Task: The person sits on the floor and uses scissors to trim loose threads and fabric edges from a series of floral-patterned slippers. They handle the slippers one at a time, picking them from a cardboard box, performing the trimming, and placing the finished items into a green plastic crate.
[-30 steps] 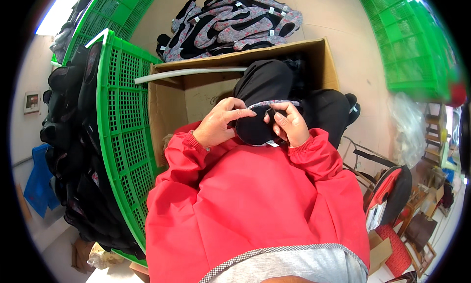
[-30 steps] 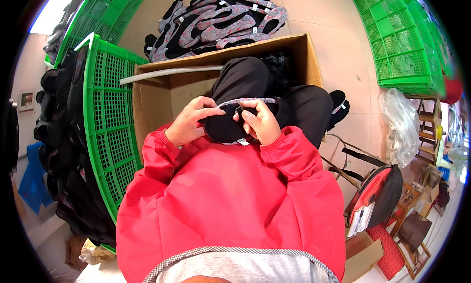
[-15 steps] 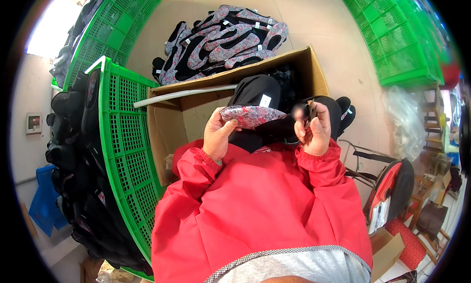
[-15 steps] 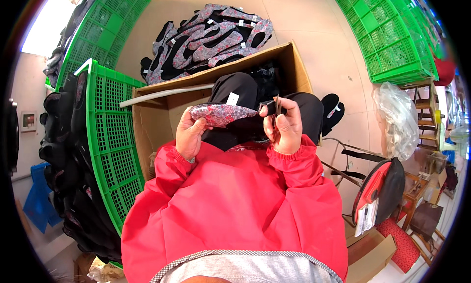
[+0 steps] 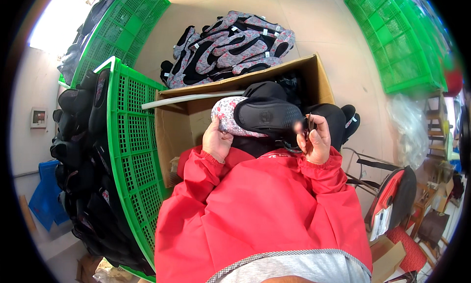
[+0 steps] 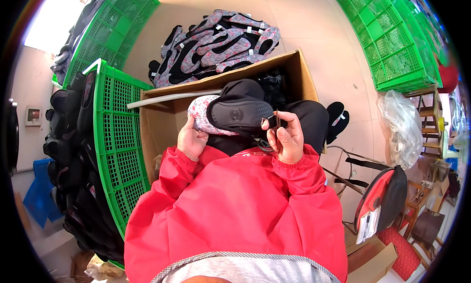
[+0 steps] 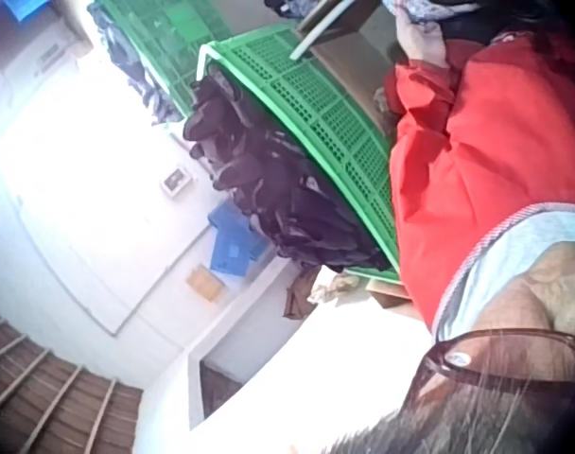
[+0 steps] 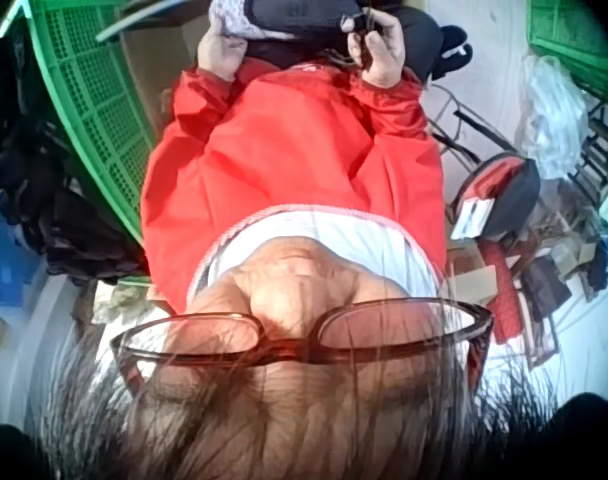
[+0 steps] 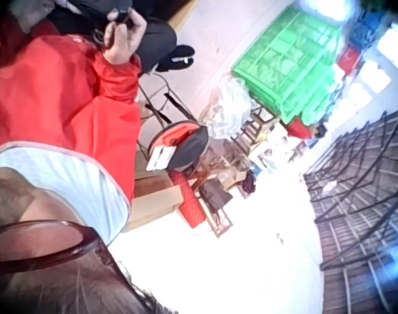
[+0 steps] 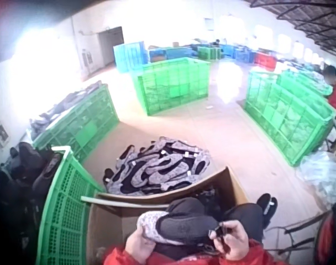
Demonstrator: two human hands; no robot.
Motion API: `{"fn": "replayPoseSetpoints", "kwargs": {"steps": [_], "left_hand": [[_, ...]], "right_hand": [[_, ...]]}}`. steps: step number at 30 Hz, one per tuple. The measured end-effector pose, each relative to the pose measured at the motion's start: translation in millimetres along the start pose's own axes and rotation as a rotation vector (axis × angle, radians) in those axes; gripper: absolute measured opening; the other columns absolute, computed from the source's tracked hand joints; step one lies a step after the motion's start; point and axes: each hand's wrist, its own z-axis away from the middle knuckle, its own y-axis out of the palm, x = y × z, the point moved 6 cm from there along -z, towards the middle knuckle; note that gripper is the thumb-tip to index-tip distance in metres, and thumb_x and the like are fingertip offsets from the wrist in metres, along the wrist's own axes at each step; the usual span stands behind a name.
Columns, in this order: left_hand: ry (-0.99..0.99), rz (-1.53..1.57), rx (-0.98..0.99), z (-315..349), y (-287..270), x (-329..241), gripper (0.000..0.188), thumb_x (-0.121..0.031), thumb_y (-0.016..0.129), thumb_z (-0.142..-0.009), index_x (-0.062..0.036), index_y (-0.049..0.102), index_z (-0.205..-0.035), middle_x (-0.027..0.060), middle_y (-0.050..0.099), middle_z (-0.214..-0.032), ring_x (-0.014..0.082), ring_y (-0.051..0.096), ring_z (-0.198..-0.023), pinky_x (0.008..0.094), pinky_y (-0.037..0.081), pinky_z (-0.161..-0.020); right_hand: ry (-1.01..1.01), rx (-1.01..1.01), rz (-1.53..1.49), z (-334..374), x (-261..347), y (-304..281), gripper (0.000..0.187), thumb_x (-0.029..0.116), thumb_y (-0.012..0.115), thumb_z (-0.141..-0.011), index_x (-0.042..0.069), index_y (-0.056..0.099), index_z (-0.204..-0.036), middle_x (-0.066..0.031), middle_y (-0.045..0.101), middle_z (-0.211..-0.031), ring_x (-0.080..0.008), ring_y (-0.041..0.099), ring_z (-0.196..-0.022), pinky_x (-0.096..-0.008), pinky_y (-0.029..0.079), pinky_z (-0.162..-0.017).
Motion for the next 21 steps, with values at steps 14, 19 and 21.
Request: {"fn": "replayPoseSetpoints", "kwargs": {"steps": [14, 19, 21], "left_hand": [[-0.033, 0.096, -0.086, 1, -5, -5, 0.023, -0.034, 0.049, -0.102, -0.016, 0.057, -0.114, -0.0045, 0.064, -0.104, 0.0071, 0.053, -0.072, 0.0198, 0.034, -0.051], [-0.014, 0.108, -0.088, -8, -16, -12, 0.021, -0.033, 0.051, -0.101, -0.0159, 0.058, -0.112, -0.0045, 0.063, -0.102, 0.0074, 0.052, -0.071, 0.0196, 0.034, -0.051], [-0.019, 0.115, -0.111, -5, -12, -13, 0.017, -0.03, 0.052, -0.101, -0.0163, 0.058, -0.109, -0.0055, 0.062, -0.096, 0.0071, 0.049, -0.068, 0.0199, 0.033, -0.051]], "right_hand": [[0.025, -0.005, -0.001, -2, -7, -2, 0.041, 0.024, 0.065, -0.095, 0.006, 0.049, -0.128, -0.0183, 0.062, -0.103, -0.0091, 0.052, -0.059, -0.0157, 0.037, -0.045], [0.034, -0.017, -0.009, -3, -10, -6, 0.039, 0.024, 0.064, -0.095, 0.007, 0.05, -0.127, -0.0183, 0.062, -0.104, -0.0091, 0.053, -0.059, -0.0158, 0.038, -0.045], [0.036, -0.019, -0.015, -3, -11, -8, 0.039, 0.024, 0.064, -0.095, 0.007, 0.05, -0.127, -0.0182, 0.062, -0.104, -0.0091, 0.053, -0.06, -0.016, 0.038, -0.045]]}}
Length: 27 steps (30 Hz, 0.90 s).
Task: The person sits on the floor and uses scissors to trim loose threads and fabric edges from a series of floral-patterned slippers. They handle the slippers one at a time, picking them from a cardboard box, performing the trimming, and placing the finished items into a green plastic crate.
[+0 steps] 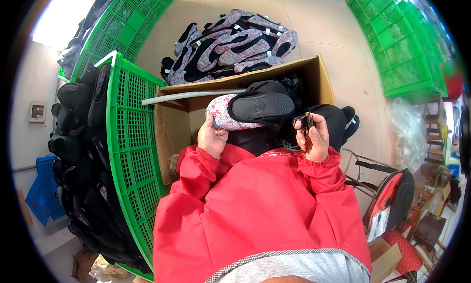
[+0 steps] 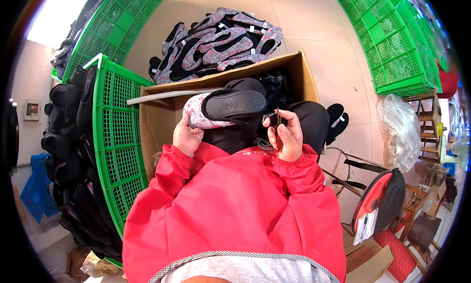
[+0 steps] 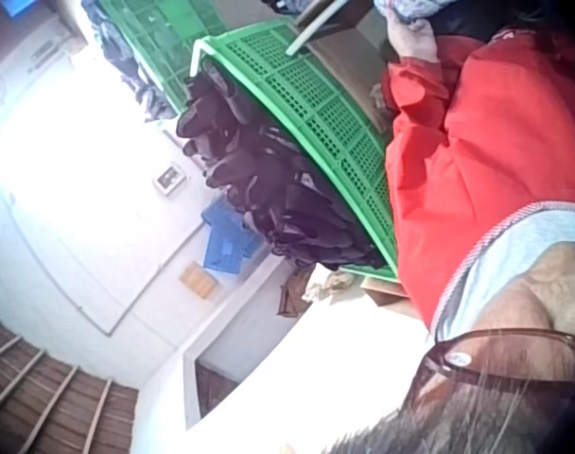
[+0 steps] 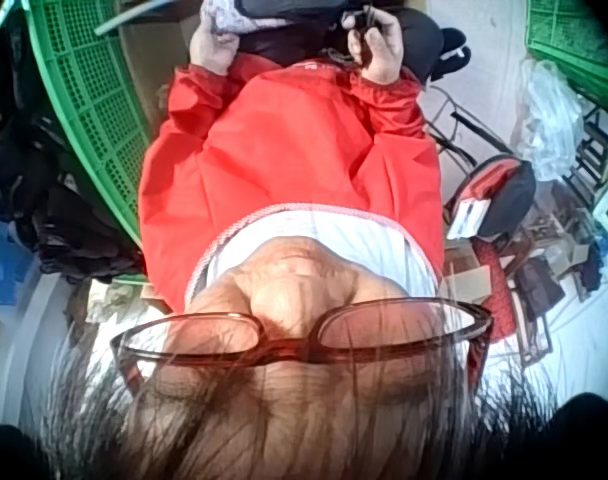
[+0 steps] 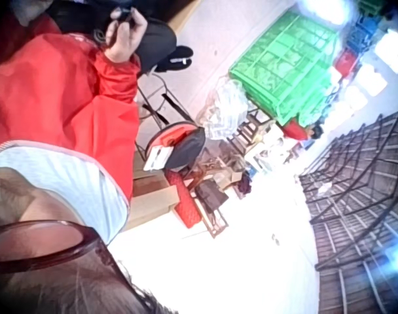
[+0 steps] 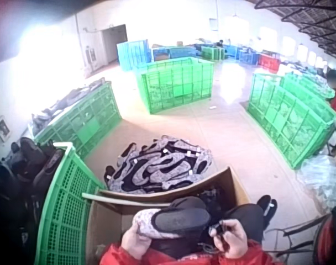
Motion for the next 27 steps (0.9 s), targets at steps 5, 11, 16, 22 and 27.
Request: {"fn": "replayPoseSetpoints", "kwargs": {"steps": [5, 11, 16, 22, 27], "left_hand": [[-0.02, 0.029, 0.023, -2, -2, 2, 0.02, -0.03, 0.046, -0.103, -0.0155, 0.058, -0.109, -0.0057, 0.063, -0.1, 0.0067, 0.051, -0.071, 0.0199, 0.033, -0.051], [-0.055, 0.002, 0.002, 4, 3, 8, 0.021, -0.03, 0.045, -0.104, -0.0147, 0.059, -0.109, -0.0058, 0.064, -0.1, 0.0065, 0.051, -0.072, 0.02, 0.033, -0.051], [-0.055, -0.017, -0.023, 13, 11, 15, 0.02, -0.03, 0.046, -0.104, -0.0147, 0.059, -0.106, -0.006, 0.063, -0.098, 0.0068, 0.047, -0.068, 0.0208, 0.031, -0.052], [-0.056, -0.026, -0.035, 14, 11, 17, 0.017, -0.029, 0.05, -0.102, -0.0153, 0.059, -0.103, -0.0063, 0.061, -0.095, 0.007, 0.045, -0.068, 0.0211, 0.031, -0.052], [-0.018, -0.026, 0.008, 17, 13, 13, 0.02, -0.03, 0.051, -0.102, -0.015, 0.059, -0.111, -0.0041, 0.063, -0.102, 0.0072, 0.053, -0.076, 0.0211, 0.036, -0.055]], "right_hand": [[0.038, -0.046, -0.024, 1, -3, -4, 0.043, 0.022, 0.069, -0.091, 0.007, 0.05, -0.127, -0.0175, 0.062, -0.102, -0.0075, 0.051, -0.057, -0.0157, 0.036, -0.045], [0.173, -0.253, 0.311, 0, -12, 5, 0.028, 0.001, 0.07, -0.085, 0.001, 0.061, -0.11, -0.0028, 0.064, -0.087, -0.0049, 0.057, -0.064, -0.0168, 0.046, -0.06], [0.193, -0.163, 0.498, -4, -32, 9, 0.031, 0.01, 0.074, -0.087, 0.002, 0.062, -0.114, -0.0002, 0.063, -0.085, -0.0071, 0.06, -0.071, -0.0205, 0.049, -0.067], [0.174, -0.244, 0.516, -6, -38, 6, 0.021, 0.009, 0.074, -0.087, 0.001, 0.064, -0.103, -0.0017, 0.063, -0.079, -0.0082, 0.059, -0.067, -0.0201, 0.048, -0.063], [0.136, -0.269, 0.445, -7, -38, 3, 0.009, 0.007, 0.069, -0.09, 0.001, 0.063, -0.092, -0.0008, 0.062, -0.078, -0.0065, 0.056, -0.061, -0.02, 0.046, -0.059]]}}
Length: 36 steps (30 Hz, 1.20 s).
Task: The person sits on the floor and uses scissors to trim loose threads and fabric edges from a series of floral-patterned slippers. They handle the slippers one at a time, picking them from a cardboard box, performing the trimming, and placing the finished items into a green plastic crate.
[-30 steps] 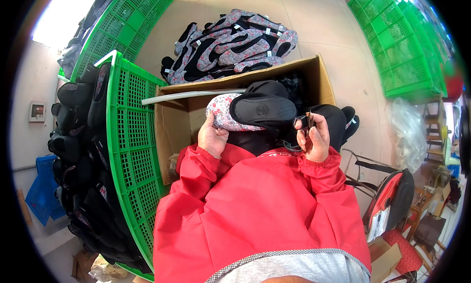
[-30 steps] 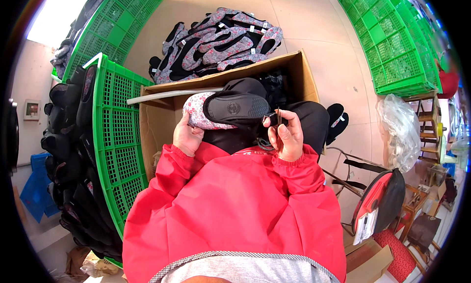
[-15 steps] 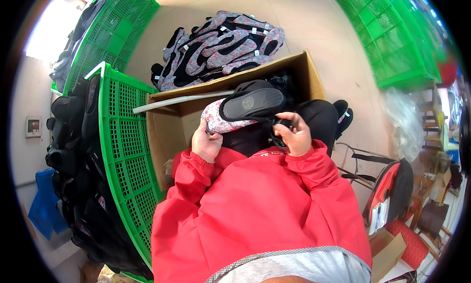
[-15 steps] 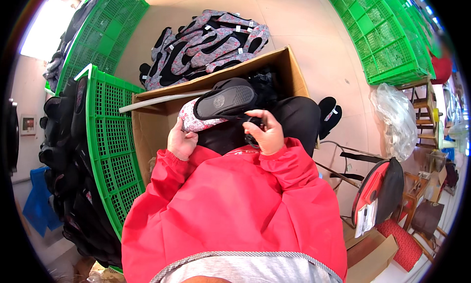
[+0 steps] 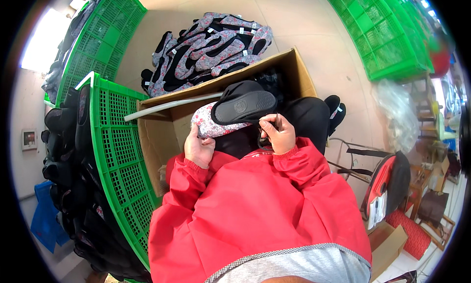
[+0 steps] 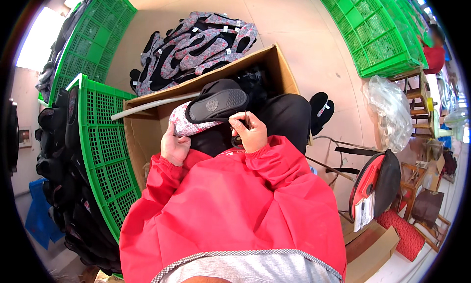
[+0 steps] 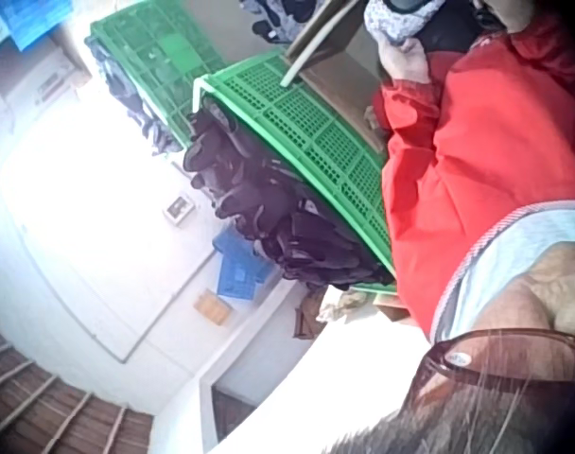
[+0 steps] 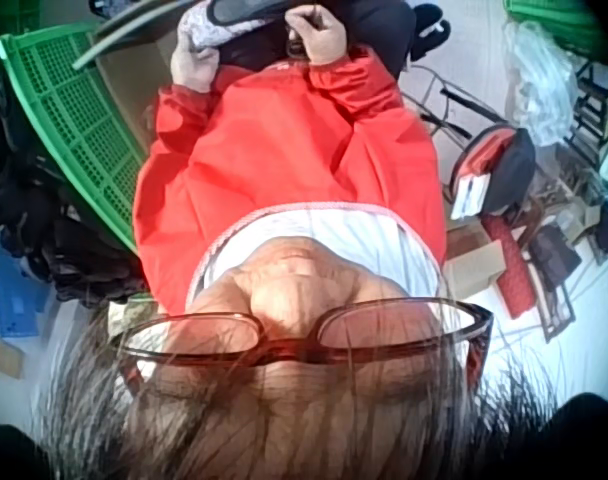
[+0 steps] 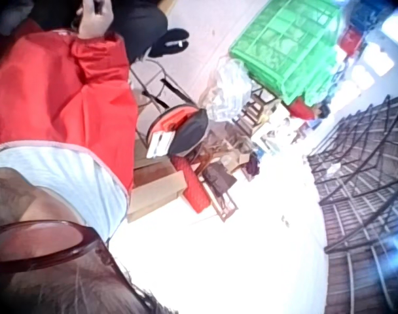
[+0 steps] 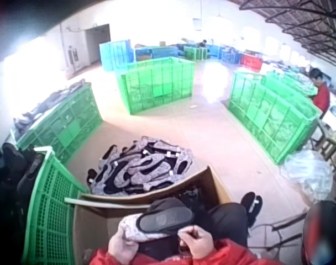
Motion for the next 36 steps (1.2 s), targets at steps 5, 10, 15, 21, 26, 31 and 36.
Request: {"fn": "replayPoseSetpoints", "kwargs": {"steps": [5, 10, 15, 21, 26, 31, 36], "left_hand": [[0.648, -0.154, 0.139, 42, 53, -79, 0.038, -0.03, 0.058, -0.099, -0.0065, 0.053, -0.129, 0.0062, 0.062, -0.123, 0.0198, 0.061, -0.111, 0.0317, 0.051, -0.088], [1.307, -0.967, 0.482, 126, 139, -129, 0.042, -0.025, 0.062, -0.095, -0.001, 0.054, -0.128, 0.0104, 0.065, -0.115, 0.0219, 0.063, -0.104, 0.0358, 0.049, -0.094], [1.677, -2.098, 0.707, 145, 205, -40, 0.05, -0.013, 0.068, -0.077, -0.0086, 0.059, -0.126, 0.0103, 0.067, -0.085, 0.0273, 0.063, -0.078, 0.0383, 0.05, -0.073], [1.571, -2.006, 0.775, 116, 181, 23, 0.045, -0.016, 0.066, -0.084, -0.0072, 0.059, -0.128, 0.0039, 0.06, -0.067, 0.0229, 0.06, -0.065, 0.0364, 0.049, -0.063], [1.572, -1.734, 0.677, 131, 179, 20, 0.035, -0.009, 0.067, -0.082, -0.0038, 0.062, -0.117, 0.0088, 0.063, -0.077, 0.0272, 0.061, -0.074, 0.0367, 0.05, -0.071], [1.362, -1.59, 0.56, 147, 142, 9, 0.012, 0.0, 0.066, -0.083, 0.0003, 0.064, -0.094, 0.0121, 0.065, -0.085, 0.027, 0.064, -0.079, 0.0338, 0.051, -0.073], [1.061, -1.324, 0.434, 117, 110, 7, 0.015, -0.001, 0.059, -0.093, 0.002, 0.062, -0.107, 0.0109, 0.066, -0.094, 0.0198, 0.066, -0.091, 0.0271, 0.051, -0.079]], "right_hand": [[-0.002, -0.062, -0.183, 9, 15, -15, 0.006, 0.004, 0.066, -0.092, 0.0, 0.061, -0.094, -0.0038, 0.062, -0.079, -0.0067, 0.056, -0.064, -0.0193, 0.045, -0.059], [-0.075, 0.119, -0.128, -9, 40, -7, 0.02, 0.009, 0.066, -0.093, -0.001, 0.06, -0.109, -0.0051, 0.065, -0.099, -0.0078, 0.057, -0.079, -0.0211, 0.047, -0.074], [-0.192, 0.353, -0.171, -13, 74, 36, 0.051, 0.007, 0.072, -0.087, 0.0, 0.049, -0.133, -0.0109, 0.058, -0.123, -0.0147, 0.059, -0.105, -0.0266, 0.047, -0.091], [-0.061, 0.43, 0.152, -1, 53, 35, 0.028, 0.009, 0.067, -0.092, -0.002, 0.06, -0.117, -0.0021, 0.063, -0.102, -0.0069, 0.057, -0.094, -0.0237, 0.047, -0.083], [0.04, 0.414, 0.112, 0, 42, 27, 0.029, 0.011, 0.07, -0.089, -0.001, 0.061, -0.114, -0.0014, 0.064, -0.096, -0.0065, 0.057, -0.085, -0.0232, 0.048, -0.078], [0.179, 0.089, -0.04, 2, -7, -10, 0.027, 0.011, 0.074, -0.086, 0.0, 0.063, -0.108, -0.0002, 0.064, -0.088, -0.0065, 0.058, -0.073, -0.0211, 0.048, -0.067], [0.099, -0.051, -0.266, 0, 23, -19, 0.028, 0.012, 0.074, -0.086, 0.003, 0.06, -0.109, 0.0014, 0.062, -0.084, -0.0047, 0.053, -0.064, -0.0187, 0.043, -0.056]]}}
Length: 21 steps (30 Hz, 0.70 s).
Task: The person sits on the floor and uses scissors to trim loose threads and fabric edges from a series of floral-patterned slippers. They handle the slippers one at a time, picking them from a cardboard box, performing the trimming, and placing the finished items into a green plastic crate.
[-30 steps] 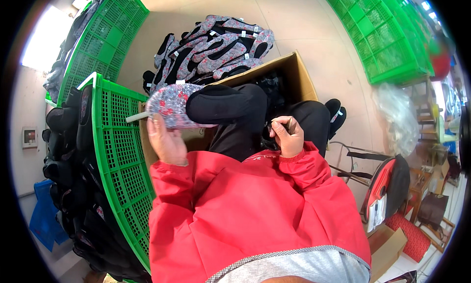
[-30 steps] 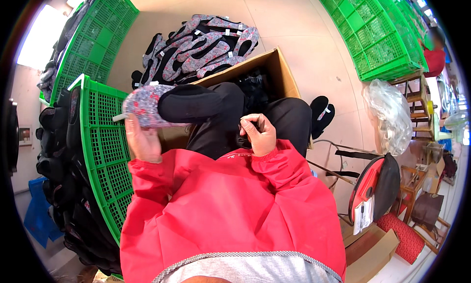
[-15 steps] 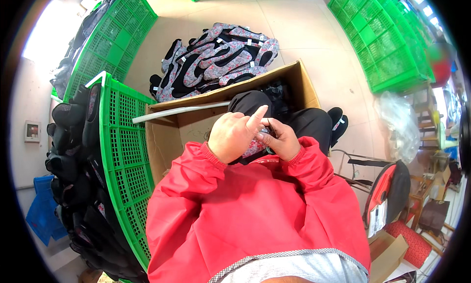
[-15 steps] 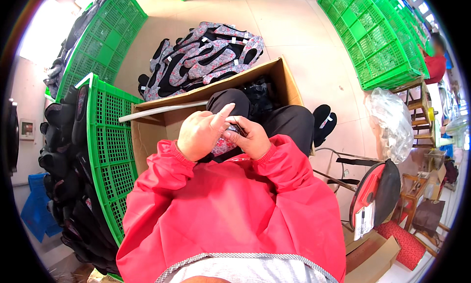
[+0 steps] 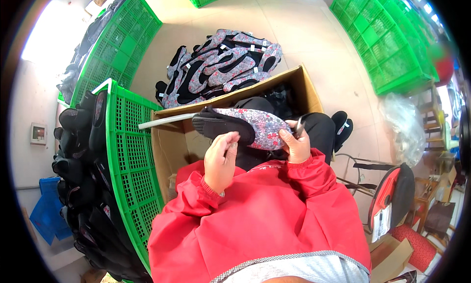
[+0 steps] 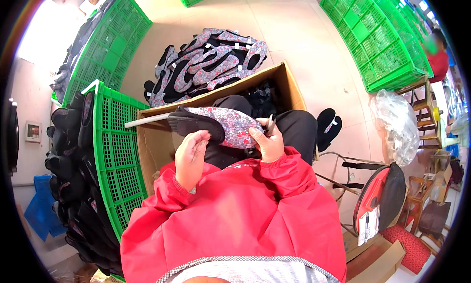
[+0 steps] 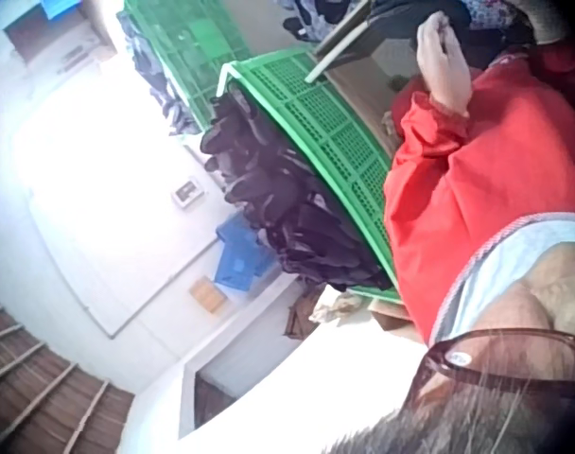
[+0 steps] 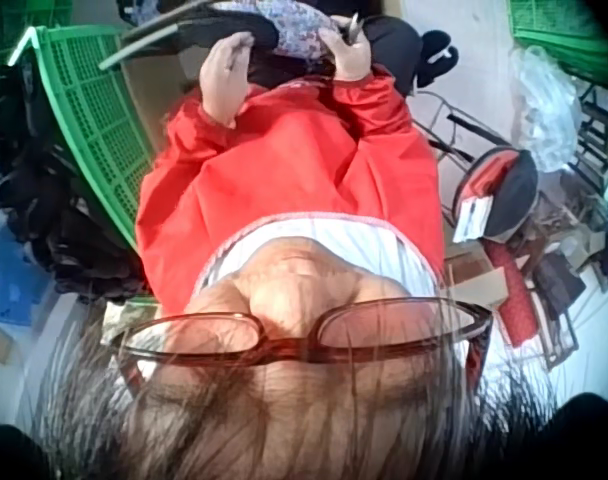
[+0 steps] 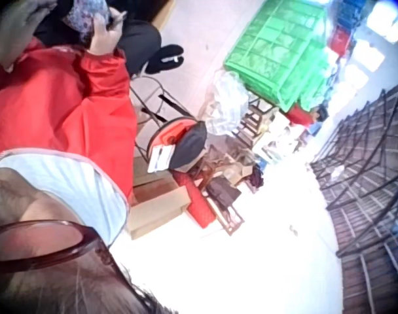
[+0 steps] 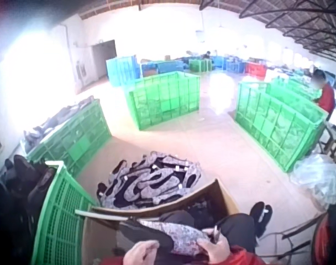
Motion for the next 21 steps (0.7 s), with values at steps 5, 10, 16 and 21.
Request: {"fn": "replayPoseSetpoints", "kwargs": {"steps": [5, 10, 16, 21], "left_hand": [[-0.338, 0.6, 0.184, -26, 47, 13, 0.031, -0.007, 0.053, -0.099, 0.0048, 0.051, -0.128, 0.0096, 0.062, -0.113, 0.0165, 0.06, -0.106, 0.0297, 0.047, -0.096], [-0.397, 1.063, 0.326, -51, 107, 2, 0.029, -0.02, 0.049, -0.103, -0.0003, 0.052, -0.125, 0.0061, 0.06, -0.115, 0.0156, 0.057, -0.109, 0.0329, 0.04, -0.103], [-0.599, 1.354, 0.426, -44, 157, 19, 0.022, -0.029, 0.047, -0.104, -0.0083, 0.055, -0.106, 0.0075, 0.067, -0.106, 0.016, 0.062, -0.098, 0.0335, 0.046, -0.096], [-0.819, 1.341, 0.358, -19, 142, 41, 0.026, -0.031, 0.047, -0.103, -0.0062, 0.055, -0.104, 0.0113, 0.069, -0.105, 0.0185, 0.065, -0.095, 0.0349, 0.048, -0.095]], "right_hand": [[-0.415, 0.044, 0.117, 11, 42, -1, 0.033, 0.005, 0.078, -0.081, 0.001, 0.059, -0.107, -0.0055, 0.062, -0.1, -0.011, 0.059, -0.089, -0.0251, 0.049, -0.082], [-0.673, 0.083, 0.396, 26, 91, -10, 0.033, -0.006, 0.078, -0.076, -0.001, 0.059, -0.103, -0.0142, 0.064, -0.109, -0.0213, 0.061, -0.105, -0.0329, 0.048, -0.096], [-0.588, 0.179, 0.588, 37, 99, -9, 0.035, -0.009, 0.077, -0.073, 0.0, 0.059, -0.102, -0.0182, 0.064, -0.12, -0.0227, 0.062, -0.11, -0.0312, 0.049, -0.093], [-0.443, 0.191, 0.67, 46, 70, 7, 0.03, -0.007, 0.075, -0.076, -0.002, 0.062, -0.102, -0.0159, 0.065, -0.119, -0.0183, 0.064, -0.102, -0.0269, 0.051, -0.087]]}}
